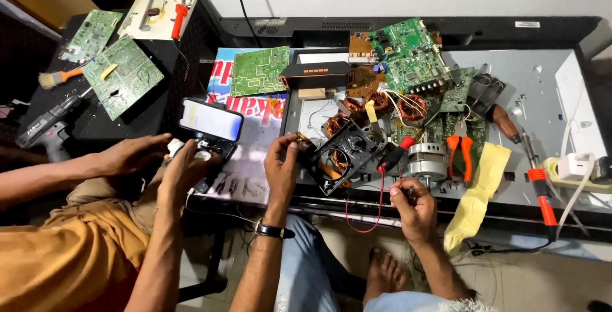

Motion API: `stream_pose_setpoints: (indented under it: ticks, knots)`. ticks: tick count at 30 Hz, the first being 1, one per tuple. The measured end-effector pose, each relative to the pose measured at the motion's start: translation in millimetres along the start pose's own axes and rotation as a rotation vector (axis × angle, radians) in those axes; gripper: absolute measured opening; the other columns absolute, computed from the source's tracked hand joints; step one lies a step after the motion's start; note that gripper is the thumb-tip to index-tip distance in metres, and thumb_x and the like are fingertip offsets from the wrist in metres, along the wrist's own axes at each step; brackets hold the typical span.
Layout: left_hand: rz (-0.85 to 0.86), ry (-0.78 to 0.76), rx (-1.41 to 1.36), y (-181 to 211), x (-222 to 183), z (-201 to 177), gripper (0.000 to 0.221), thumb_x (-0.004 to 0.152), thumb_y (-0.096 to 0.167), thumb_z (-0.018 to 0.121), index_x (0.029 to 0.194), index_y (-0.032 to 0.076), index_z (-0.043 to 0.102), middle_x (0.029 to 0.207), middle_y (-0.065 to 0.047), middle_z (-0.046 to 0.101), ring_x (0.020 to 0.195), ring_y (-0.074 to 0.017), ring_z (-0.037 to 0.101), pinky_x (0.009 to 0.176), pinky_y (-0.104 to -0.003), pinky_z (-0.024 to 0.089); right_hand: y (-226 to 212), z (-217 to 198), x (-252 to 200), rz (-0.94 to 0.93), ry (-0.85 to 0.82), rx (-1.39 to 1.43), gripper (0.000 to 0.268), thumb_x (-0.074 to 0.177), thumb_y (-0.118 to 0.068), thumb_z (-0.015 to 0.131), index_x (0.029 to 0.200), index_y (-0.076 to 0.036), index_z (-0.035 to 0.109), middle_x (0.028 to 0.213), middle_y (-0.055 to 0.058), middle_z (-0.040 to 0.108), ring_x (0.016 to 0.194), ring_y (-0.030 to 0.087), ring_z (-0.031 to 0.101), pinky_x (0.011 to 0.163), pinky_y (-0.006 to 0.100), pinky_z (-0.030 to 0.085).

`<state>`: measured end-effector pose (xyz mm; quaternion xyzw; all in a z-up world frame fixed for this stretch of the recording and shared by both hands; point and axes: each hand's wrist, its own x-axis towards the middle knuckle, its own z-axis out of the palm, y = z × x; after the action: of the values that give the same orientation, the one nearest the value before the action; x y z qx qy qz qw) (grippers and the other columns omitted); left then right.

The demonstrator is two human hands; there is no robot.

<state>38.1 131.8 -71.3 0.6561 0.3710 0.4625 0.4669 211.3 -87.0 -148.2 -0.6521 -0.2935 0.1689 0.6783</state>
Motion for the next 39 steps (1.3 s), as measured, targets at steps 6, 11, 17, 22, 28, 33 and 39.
stream_pose_setpoints:
  ticks: [6, 11, 17, 22, 28, 33, 39]
  knots:
    - [-0.008, 0.024, -0.001, -12, -6, -5, 0.015, 0.1, 0.012, 0.063, 0.109, 0.008, 0.075, 0.084, -0.011, 0.071, 0.089, -0.0186, 0.066, 0.091, -0.041, 0.052, -13, 0, 0, -0.001, -0.007, -0.017, 0.013, 0.092, -0.014, 0.07, 0.086, -0.003, 0.072, 0.055, 0.01, 0.063, 0.054, 0.014, 0.055, 0.054, 0.028, 0.046]
    - [-0.017, 0.061, -0.022, -20, -11, -12, 0.015, 0.101, 0.011, 0.062, 0.108, 0.009, 0.075, 0.084, -0.01, 0.07, 0.088, -0.0181, 0.066, 0.089, -0.039, 0.052, -16, 1, -1, -0.007, -0.004, -0.008, 0.013, 0.092, -0.014, 0.07, 0.085, -0.004, 0.072, 0.054, 0.009, 0.062, 0.055, 0.013, 0.052, 0.054, 0.027, 0.045]
    - [-0.038, 0.088, -0.051, -12, -18, -16, 0.015, 0.099, 0.01, 0.064, 0.107, 0.007, 0.076, 0.086, -0.009, 0.071, 0.09, -0.0169, 0.065, 0.09, -0.04, 0.053, -6, 1, -3, 0.001, -0.005, -0.011, 0.013, 0.092, -0.015, 0.071, 0.087, -0.004, 0.072, 0.056, 0.009, 0.062, 0.056, 0.013, 0.055, 0.056, 0.026, 0.046]
    - [-0.035, 0.115, -0.035, -17, -18, -12, 0.013, 0.098, 0.011, 0.065, 0.105, 0.008, 0.075, 0.088, -0.009, 0.07, 0.091, -0.0169, 0.064, 0.09, -0.038, 0.053, -13, 1, -2, -0.001, -0.007, -0.015, 0.011, 0.093, -0.013, 0.07, 0.089, -0.003, 0.072, 0.058, 0.01, 0.063, 0.058, 0.014, 0.057, 0.058, 0.027, 0.048]
    - [0.098, 0.135, 0.104, -27, -8, -11, 0.011, 0.094, 0.017, 0.075, 0.104, 0.014, 0.074, 0.096, -0.003, 0.068, 0.096, -0.021, 0.066, 0.095, -0.037, 0.05, 5, 0, -1, -0.013, -0.011, -0.005, 0.011, 0.093, -0.013, 0.071, 0.09, -0.002, 0.072, 0.059, 0.01, 0.063, 0.058, 0.014, 0.059, 0.058, 0.028, 0.049]
    - [0.068, 0.061, 0.269, -43, -4, -14, 0.043, 0.09, 0.03, 0.081, 0.124, 0.011, 0.065, 0.127, -0.013, 0.064, 0.12, -0.0345, 0.06, 0.104, -0.045, 0.049, -7, 2, -2, -0.009, -0.005, 0.004, 0.011, 0.093, -0.012, 0.07, 0.089, -0.002, 0.072, 0.06, 0.011, 0.064, 0.058, 0.015, 0.062, 0.058, 0.027, 0.049]
    - [-0.006, -0.078, 0.399, -27, -4, -18, 0.076, 0.081, 0.036, 0.086, 0.141, 0.004, 0.055, 0.133, -0.025, 0.06, 0.127, -0.0452, 0.056, 0.11, -0.056, 0.042, 3, 1, -2, -0.015, -0.007, -0.007, 0.011, 0.093, -0.011, 0.07, 0.088, -0.001, 0.072, 0.06, 0.011, 0.063, 0.058, 0.015, 0.061, 0.058, 0.027, 0.049]
